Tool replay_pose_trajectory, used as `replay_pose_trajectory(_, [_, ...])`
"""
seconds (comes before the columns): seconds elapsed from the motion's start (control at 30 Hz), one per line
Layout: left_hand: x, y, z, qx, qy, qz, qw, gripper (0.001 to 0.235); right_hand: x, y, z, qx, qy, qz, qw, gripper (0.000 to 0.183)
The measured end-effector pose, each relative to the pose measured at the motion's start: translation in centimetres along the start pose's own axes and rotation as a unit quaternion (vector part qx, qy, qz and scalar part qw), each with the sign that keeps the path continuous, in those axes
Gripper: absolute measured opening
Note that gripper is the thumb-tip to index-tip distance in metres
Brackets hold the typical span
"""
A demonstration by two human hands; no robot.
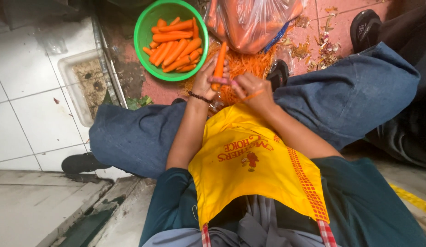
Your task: Peeling the skin off of carrots using a vegetable peeler while sitting on the floor.
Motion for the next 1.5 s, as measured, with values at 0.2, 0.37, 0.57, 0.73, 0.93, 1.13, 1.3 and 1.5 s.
replay_pose_trajectory(0.2, [1.0,0.3,-0.4,-0.007,-0.065,0.031,0.997,0.051,-4.5,-1.9,0.5,-0.074,0.032,-0.114,0.990,0.014])
replay_pose_trajectory(0.37, [0.8,-0.3,2.3,-0.036,-0.127,0.010,0.991,0.049,-4.5,-0.9,-1.1,-0.052,-0.010,-0.136,0.989,0.015])
replay_pose_trajectory(0.57, [-2.0,-1.5,7.4,-0.020,-0.267,0.005,0.963,0.046,-9.2,0.0,-7.2,0.039,0.127,-0.232,0.964,0.021])
replay_pose_trajectory(0.73, [-7.5,-4.3,15.7,-0.139,-0.516,-0.255,0.806,0.050,-15.5,4.3,-19.7,0.285,0.299,-0.169,0.895,0.028])
replay_pose_trajectory(0.93, [-7.8,-5.3,10.4,-0.210,-0.716,-0.309,0.590,0.053,-15.1,-3.1,-15.9,0.154,0.234,-0.053,0.959,0.018])
replay_pose_trajectory(1.13, [-6.0,-8.0,3.3,-0.124,-0.639,-0.318,0.689,0.030,-24.9,-16.2,-11.2,-0.080,0.148,-0.109,0.980,0.015])
replay_pose_trajectory(1.3, [-4.2,-12.1,-1.5,-0.075,-0.649,-0.285,0.701,0.023,-33.4,-19.4,-14.3,-0.039,0.125,-0.107,0.986,0.022])
replay_pose_trajectory(1.5, [-1.6,-19.8,-1.6,-0.010,-0.713,-0.282,0.642,0.025,-23.4,-13.3,-11.3,-0.029,0.093,-0.109,0.989,0.026])
Point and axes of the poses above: each hand's wrist, its own y-axis away from the middle knuckle, its own z-axis out of the back of the hand, x = y × z, the point moved 2 cm from there along -y, towards the middle knuckle, and after that the axes turned 15 degrees about y, right-handed, at the moved point
